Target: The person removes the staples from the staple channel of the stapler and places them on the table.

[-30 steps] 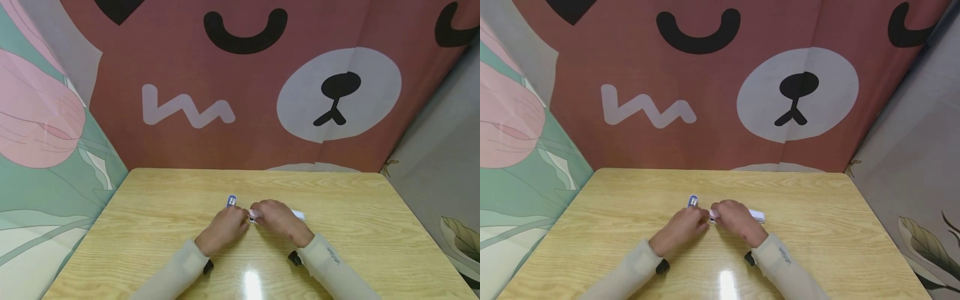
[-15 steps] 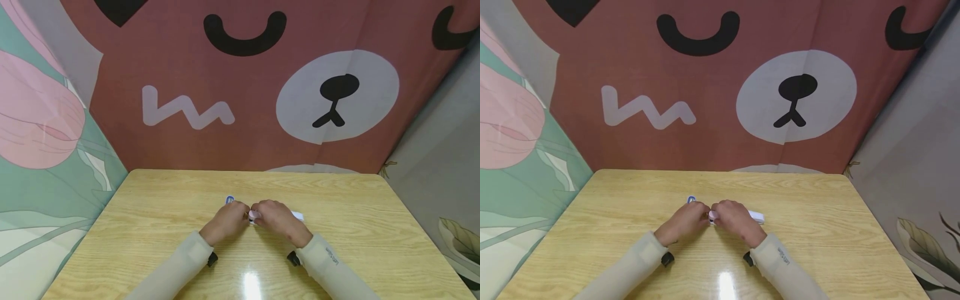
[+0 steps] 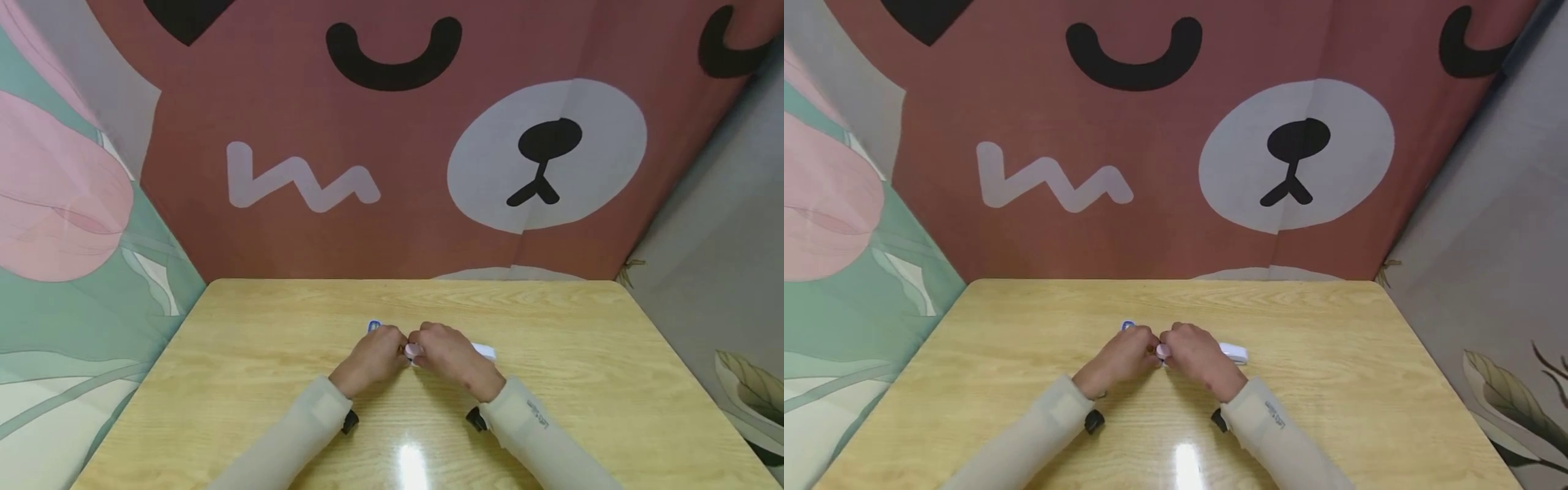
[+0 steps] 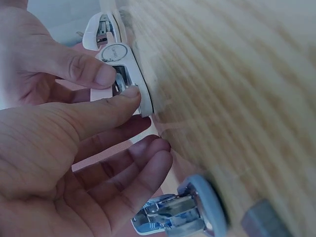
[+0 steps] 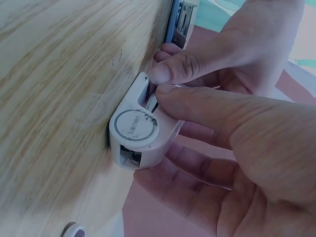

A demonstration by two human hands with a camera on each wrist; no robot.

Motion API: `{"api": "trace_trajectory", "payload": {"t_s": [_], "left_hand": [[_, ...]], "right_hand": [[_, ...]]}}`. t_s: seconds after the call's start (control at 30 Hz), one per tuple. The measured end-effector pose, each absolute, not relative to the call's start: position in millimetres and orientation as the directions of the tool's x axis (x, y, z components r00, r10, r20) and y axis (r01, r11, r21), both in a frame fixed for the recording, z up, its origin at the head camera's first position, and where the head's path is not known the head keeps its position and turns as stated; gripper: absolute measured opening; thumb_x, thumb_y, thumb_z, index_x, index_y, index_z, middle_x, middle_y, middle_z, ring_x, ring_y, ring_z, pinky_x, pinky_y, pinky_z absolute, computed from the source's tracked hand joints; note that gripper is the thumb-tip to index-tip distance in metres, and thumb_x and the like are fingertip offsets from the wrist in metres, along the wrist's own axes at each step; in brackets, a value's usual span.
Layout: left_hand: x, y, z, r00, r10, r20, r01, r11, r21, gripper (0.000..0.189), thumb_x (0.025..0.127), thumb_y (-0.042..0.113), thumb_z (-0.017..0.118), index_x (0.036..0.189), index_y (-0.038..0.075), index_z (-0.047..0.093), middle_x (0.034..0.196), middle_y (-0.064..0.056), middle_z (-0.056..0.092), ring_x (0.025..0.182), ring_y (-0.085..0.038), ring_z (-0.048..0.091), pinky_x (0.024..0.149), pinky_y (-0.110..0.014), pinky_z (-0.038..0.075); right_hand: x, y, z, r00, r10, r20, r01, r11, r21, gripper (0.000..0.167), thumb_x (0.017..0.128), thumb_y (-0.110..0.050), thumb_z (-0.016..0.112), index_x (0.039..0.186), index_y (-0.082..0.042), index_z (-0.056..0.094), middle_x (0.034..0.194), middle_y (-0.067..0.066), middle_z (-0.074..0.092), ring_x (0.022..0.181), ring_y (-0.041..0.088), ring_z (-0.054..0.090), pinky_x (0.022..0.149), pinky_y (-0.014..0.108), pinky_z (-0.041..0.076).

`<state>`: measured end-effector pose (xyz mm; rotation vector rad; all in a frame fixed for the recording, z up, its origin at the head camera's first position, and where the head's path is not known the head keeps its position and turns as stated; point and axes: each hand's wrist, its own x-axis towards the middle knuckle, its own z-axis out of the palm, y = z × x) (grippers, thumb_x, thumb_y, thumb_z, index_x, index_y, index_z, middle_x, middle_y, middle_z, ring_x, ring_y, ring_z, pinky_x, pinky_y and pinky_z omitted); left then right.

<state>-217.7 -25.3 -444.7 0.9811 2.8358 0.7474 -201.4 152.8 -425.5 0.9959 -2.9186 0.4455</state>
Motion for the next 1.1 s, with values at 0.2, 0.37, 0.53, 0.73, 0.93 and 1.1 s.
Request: {"api": "trace_trajectory", "payload": {"t_s": [0.2,0.37,0.53,0.73,0.93,1.1], "left_hand": [[-218.2,-27.1,-443.7,-0.829,0.553,0.081,0.517,0.705,0.484,0.037,0.09,0.004,0.075,0.06,0.015,0.057,0.056,0.008,0.039,0.052,-0.008,0.033,0.05,-0.024,0.03],[-220.9,-24.0,-446.2,-0.831,0.551,0.084,0.515,0.703,0.49,0.05,0.088,0.005,0.077,0.054,0.018,0.043,0.052,0.01,0.033,0.049,-0.006,0.03,0.046,-0.022,0.025],[-222.1,-21.0,-448.7,-0.833,0.543,0.103,0.513,0.69,0.51,0.05,0.085,0.004,0.077,0.052,0.019,0.044,0.053,0.01,0.034,0.049,-0.006,0.03,0.046,-0.022,0.026],[-220.2,-20.8,-449.4,-0.845,0.522,0.111,0.493,0.684,0.538,0.046,0.086,0.007,0.08,0.051,0.017,0.051,0.054,0.011,0.041,0.05,-0.006,0.033,0.047,-0.022,0.028],[-219.4,-20.6,-448.7,-0.851,0.518,0.086,0.481,0.703,0.524,0.051,0.086,0.008,0.079,0.05,0.02,0.045,0.051,0.012,0.035,0.05,-0.007,0.03,0.046,-0.023,0.025],[-220.6,-21.2,-448.0,-0.852,0.52,0.067,0.472,0.706,0.528,0.048,0.087,0.006,0.077,0.052,0.018,0.046,0.051,0.01,0.035,0.049,-0.007,0.03,0.047,-0.023,0.026]], "right_hand": [[-201.3,144.7,-424.0,-0.781,-0.613,0.121,-0.625,0.76,-0.18,0.015,0.09,-0.019,0.082,0.084,-0.012,0.07,0.077,-0.001,0.053,0.068,0.016,0.052,0.057,0.032,0.047],[-199.8,142.9,-426.1,-0.79,-0.6,0.127,-0.613,0.781,-0.122,0.014,0.088,-0.018,0.084,0.085,-0.012,0.072,0.076,0.001,0.054,0.068,0.019,0.056,0.058,0.036,0.051],[-198.9,143.7,-428.2,-0.783,-0.6,0.164,-0.62,0.775,-0.126,0.015,0.088,-0.012,0.082,0.079,-0.011,0.07,0.072,0.001,0.055,0.066,0.017,0.056,0.056,0.034,0.051],[-198.8,144.4,-427.5,-0.758,-0.625,0.189,-0.651,0.742,-0.159,0.023,0.09,-0.006,0.078,0.073,-0.014,0.067,0.068,-0.003,0.054,0.064,0.011,0.051,0.054,0.028,0.046],[-197.0,144.3,-427.2,-0.77,-0.612,0.182,-0.638,0.751,-0.173,0.021,0.091,-0.007,0.078,0.074,-0.011,0.067,0.068,-0.001,0.053,0.063,0.011,0.049,0.054,0.028,0.046],[-198.2,143.8,-428.1,-0.768,-0.616,0.177,-0.64,0.747,-0.177,0.017,0.092,-0.012,0.078,0.078,-0.01,0.07,0.067,-0.002,0.054,0.062,0.01,0.049,0.054,0.027,0.045]]}}
